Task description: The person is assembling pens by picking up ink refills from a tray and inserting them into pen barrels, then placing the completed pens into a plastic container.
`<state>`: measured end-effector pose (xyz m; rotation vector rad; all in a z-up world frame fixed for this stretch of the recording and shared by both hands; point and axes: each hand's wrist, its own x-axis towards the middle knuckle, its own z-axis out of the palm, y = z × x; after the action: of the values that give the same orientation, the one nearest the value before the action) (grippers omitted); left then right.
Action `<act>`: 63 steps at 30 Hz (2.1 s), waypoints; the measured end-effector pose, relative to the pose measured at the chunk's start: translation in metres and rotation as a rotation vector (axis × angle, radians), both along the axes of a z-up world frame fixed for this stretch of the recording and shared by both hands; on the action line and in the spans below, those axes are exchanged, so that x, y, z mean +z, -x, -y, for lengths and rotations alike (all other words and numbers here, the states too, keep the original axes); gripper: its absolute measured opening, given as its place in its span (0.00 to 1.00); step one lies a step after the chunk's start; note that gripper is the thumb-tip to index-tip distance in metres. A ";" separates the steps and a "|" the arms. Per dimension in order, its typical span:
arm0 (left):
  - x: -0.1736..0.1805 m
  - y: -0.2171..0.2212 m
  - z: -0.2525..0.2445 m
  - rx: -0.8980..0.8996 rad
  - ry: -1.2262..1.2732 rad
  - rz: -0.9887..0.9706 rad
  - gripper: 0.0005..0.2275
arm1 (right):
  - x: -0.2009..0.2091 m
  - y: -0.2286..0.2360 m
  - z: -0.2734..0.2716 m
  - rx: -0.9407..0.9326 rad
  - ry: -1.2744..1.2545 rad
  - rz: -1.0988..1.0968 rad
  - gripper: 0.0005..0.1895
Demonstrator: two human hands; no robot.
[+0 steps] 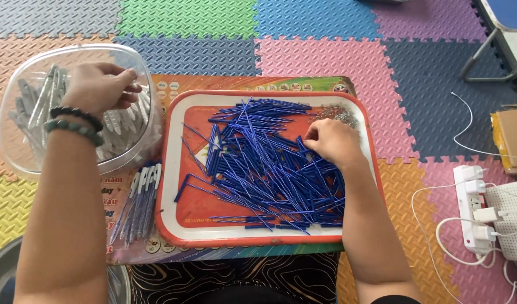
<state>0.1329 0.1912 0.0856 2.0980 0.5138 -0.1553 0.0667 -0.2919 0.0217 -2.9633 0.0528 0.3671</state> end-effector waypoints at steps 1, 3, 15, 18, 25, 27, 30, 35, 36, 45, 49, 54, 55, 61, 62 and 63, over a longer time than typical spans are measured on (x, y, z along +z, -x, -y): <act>0.006 0.006 0.003 -0.004 -0.001 0.000 0.12 | 0.001 0.000 0.001 -0.004 -0.001 0.000 0.08; 0.018 0.018 0.007 0.003 0.009 0.033 0.14 | 0.003 0.000 0.001 -0.058 -0.136 0.096 0.07; 0.010 0.074 0.093 -0.353 0.245 0.540 0.46 | 0.006 0.006 -0.008 -0.037 -0.539 0.338 0.11; -0.026 0.076 0.121 -0.391 0.330 0.545 0.31 | -0.017 -0.006 0.010 -0.006 -0.414 0.340 0.07; -0.070 0.093 0.171 -0.411 0.308 0.394 0.12 | -0.011 -0.005 0.009 0.003 -0.444 0.362 0.06; -0.078 0.097 0.182 -0.395 0.278 0.342 0.09 | -0.012 -0.006 0.009 0.008 -0.459 0.355 0.05; -0.080 0.099 0.192 -0.390 0.278 0.350 0.09 | -0.013 -0.006 0.010 0.018 -0.463 0.363 0.06; -0.093 0.101 0.196 -0.403 0.253 0.376 0.09 | -0.008 -0.004 0.009 0.037 -0.474 0.387 0.06; -0.093 0.102 0.195 -0.414 0.231 0.362 0.10 | -0.006 -0.003 0.009 0.051 -0.485 0.407 0.06; -0.108 0.103 0.194 -0.426 0.226 0.379 0.12 | 0.001 0.000 0.007 0.029 -0.565 0.416 0.06; -0.108 0.103 0.192 -0.415 0.249 0.366 0.11 | -0.003 -0.006 0.017 -0.049 -0.626 0.408 0.06; -0.112 0.103 0.192 -0.417 0.256 0.381 0.11 | -0.008 -0.008 0.012 -0.040 -0.616 0.403 0.05; -0.110 0.104 0.192 -0.417 0.257 0.380 0.11 | -0.005 -0.006 0.010 -0.040 -0.616 0.403 0.05; -0.100 0.107 0.187 -0.430 0.278 0.396 0.24 | -0.007 -0.003 0.005 0.068 -0.575 0.407 0.05; -0.098 0.108 0.187 -0.432 0.285 0.398 0.26 | -0.008 -0.003 0.004 0.075 -0.580 0.410 0.05; -0.096 0.109 0.187 -0.433 0.291 0.399 0.28 | -0.009 -0.003 0.003 0.082 -0.585 0.412 0.05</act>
<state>0.0240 0.0038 -0.0100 1.8590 -0.1965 -0.0513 0.0699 -0.2954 0.0127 -2.4020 -0.1912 -0.1980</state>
